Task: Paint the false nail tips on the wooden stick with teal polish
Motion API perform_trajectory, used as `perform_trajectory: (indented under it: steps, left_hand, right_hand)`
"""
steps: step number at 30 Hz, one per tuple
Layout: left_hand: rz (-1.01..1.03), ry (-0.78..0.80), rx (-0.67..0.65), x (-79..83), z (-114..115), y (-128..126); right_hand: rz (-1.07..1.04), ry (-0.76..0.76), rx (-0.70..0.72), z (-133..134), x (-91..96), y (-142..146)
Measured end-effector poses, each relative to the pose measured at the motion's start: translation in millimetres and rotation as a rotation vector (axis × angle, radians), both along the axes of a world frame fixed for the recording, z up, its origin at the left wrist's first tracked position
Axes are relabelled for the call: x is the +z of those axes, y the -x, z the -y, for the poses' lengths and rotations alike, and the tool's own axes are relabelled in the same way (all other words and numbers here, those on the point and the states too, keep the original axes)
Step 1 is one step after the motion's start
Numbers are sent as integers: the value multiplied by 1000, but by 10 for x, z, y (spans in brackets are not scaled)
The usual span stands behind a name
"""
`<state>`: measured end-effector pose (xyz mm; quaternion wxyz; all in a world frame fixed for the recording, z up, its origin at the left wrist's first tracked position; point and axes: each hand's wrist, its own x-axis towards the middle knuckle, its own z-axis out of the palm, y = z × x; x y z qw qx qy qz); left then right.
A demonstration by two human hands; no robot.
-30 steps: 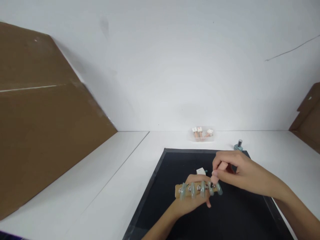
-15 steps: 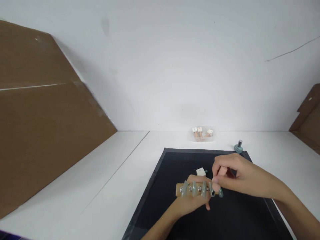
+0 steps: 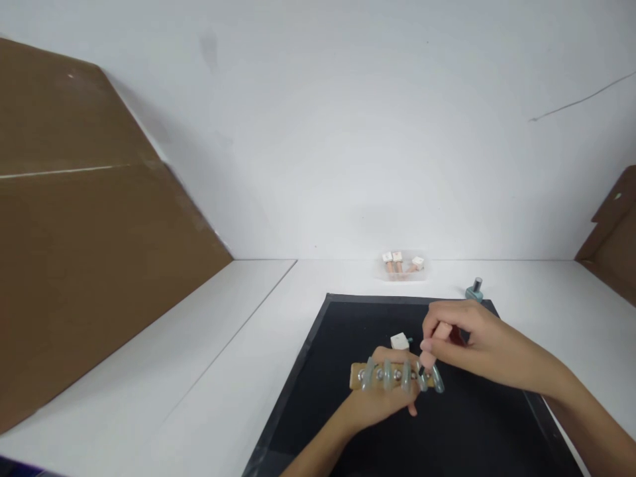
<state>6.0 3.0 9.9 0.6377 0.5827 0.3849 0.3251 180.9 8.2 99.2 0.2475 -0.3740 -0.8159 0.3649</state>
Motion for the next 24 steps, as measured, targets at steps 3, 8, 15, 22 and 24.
perform_trajectory:
  steps: [3, 8, 15, 22, 24]
  left_hand:
    - [-45, -8, -8, 29, -5, 1]
    - [-48, -54, -10, -5, 0, 11]
    - [-188, -132, 9, -107, -12, 32]
    - [-229, -124, 22, -17, 12, 5]
    - [-253, -143, 13, 8, 7, -5]
  right_hand:
    - [-2, 28, 65, 0, 1, -5]
    - [15, 13, 22, -3, -1, -7]
    - [19, 24, 76, -10, -24, -9]
    - [21, 43, 58, -16, -28, -16]
    - [37, 35, 74, -18, -26, -12]
